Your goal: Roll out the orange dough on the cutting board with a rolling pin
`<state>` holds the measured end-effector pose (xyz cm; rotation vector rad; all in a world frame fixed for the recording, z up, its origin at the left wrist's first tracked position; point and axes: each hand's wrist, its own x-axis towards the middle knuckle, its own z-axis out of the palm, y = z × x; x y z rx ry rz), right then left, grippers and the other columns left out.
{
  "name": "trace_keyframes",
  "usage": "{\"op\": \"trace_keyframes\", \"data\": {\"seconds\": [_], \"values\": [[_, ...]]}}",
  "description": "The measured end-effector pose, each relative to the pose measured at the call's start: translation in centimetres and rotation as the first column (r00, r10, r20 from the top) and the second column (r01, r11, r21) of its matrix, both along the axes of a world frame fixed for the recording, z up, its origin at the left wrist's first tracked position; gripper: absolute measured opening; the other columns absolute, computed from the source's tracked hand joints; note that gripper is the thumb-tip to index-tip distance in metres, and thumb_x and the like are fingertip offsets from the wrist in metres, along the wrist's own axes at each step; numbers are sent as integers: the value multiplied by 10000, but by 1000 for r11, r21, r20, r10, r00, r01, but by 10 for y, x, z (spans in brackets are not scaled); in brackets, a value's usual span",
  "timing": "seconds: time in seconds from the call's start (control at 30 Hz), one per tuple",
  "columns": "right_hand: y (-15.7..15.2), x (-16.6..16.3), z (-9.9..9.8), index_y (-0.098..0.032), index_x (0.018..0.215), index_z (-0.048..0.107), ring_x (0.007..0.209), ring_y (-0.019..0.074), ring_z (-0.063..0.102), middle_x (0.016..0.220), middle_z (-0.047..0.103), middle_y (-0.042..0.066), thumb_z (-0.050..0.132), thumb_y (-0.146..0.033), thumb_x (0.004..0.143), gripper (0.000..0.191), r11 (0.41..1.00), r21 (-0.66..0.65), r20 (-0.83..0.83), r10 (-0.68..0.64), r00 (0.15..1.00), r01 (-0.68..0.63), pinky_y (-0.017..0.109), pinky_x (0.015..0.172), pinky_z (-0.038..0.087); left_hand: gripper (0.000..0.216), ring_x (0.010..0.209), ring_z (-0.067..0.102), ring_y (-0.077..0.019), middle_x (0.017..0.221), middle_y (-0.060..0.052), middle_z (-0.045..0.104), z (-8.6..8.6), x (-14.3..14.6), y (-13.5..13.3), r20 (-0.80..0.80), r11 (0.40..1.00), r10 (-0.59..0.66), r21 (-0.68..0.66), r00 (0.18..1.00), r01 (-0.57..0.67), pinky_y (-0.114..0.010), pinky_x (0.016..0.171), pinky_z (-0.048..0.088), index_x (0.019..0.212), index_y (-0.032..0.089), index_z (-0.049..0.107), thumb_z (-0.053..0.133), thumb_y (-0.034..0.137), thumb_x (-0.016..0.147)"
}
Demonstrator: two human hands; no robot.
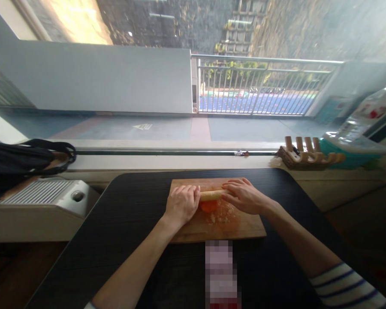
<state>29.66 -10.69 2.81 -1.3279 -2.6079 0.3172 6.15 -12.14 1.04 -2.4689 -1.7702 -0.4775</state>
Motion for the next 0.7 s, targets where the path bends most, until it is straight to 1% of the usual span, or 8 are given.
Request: {"op": "trace_keyframes", "data": {"seconds": [0.07, 0.17, 0.23, 0.3, 0.37, 0.47, 0.6, 0.7], "values": [[6, -7, 2, -246, 1102, 627, 1147, 268, 551, 1161, 663, 78, 274, -482, 988, 440, 997, -33, 57, -62, 996, 64, 549, 981, 341, 424, 867, 664, -227, 895, -69, 728, 0, 2, -2, -6, 1000, 3, 11, 1000, -3, -387, 835, 483, 879, 175, 663, 274, 317, 975], [12, -17, -3, -245, 1163, 604, 1191, 290, 522, 1264, 614, 91, 203, -430, 1003, 470, 981, -7, 95, -190, 977, 191, 640, 993, 292, 419, 911, 661, -237, 957, -85, 727, 0, 5, -3, -32, 998, 16, 56, 999, -15, -397, 846, 486, 987, 152, 664, 281, 325, 975], [11, -20, -11, -243, 1211, 587, 1269, 295, 457, 1357, 549, 86, 185, -409, 1007, 480, 969, 12, 77, -248, 966, 248, 646, 1022, 266, 427, 960, 652, -247, 1025, -105, 716, 0, 6, -5, -49, 996, 15, 93, 999, -10, -408, 867, 485, 1056, 126, 652, 289, 335, 974], [4, -19, -18, -232, 1281, 548, 1329, 292, 393, 1414, 495, 78, 191, -401, 1007, 481, 962, 22, 51, -271, 961, 270, 621, 1060, 253, 428, 995, 645, -248, 1080, -114, 704, -1, 7, -8, -49, 994, -9, 108, 999, 14, -408, 885, 487, 1073, 115, 652, 300, 335, 971], [-7, -15, -24, -196, 1334, 507, 1356, 290, 357, 1435, 469, 84, 212, -400, 1003, 488, 959, 46, 32, -283, 959, 281, 594, 1096, 229, 417, 1022, 639, -246, 1124, -113, 692, -3, 6, -13, -30, 992, -45, 116, 999, 48, -405, 905, 489, 1081, 120, 657, 317, 331, 965], [-31, -11, -33, -149, 1362, 475, 1366, 276, 344, 1437, 462, 99, 232, -392, 1000, 499, 953, 79, 4, -294, 956, 293, 561, 1127, 211, 408, 1086, 617, -258, 1193, -125, 662, -6, 4, -22, -18, 983, -99, 153, 995, 100, -430, 967, 465, 1124, 110, 649, 343, 318, 953], [-66, -8, -44, -132, 1372, 448, 1364, 249, 353, 1432, 467, 110, 245, -374, 1001, 488, 953, 103, -33, -282, 959, 284, 542, 1138, 212, 411, 1144, 590, -258, 1245, -136, 631, -8, 2, -33, -25, 968, -179, 173, 984, 180, -459, 1037, 414, 1168, 92, 630, 341, 283, 947], [-83, -8, -45, -134, 1380, 436, 1369, 243, 347, 1438, 460, 106, 263, -374, 999, 482, 959, 111, -24, -261, 965, 262, 531, 1151, 184, 418, 1149, 590, -250, 1240, -128, 636, -10, 0, -36, -9, 965, -203, 166, 979, 202, -457, 1040, 415, 1160, 92, 636, 319, 267, 950]]}}
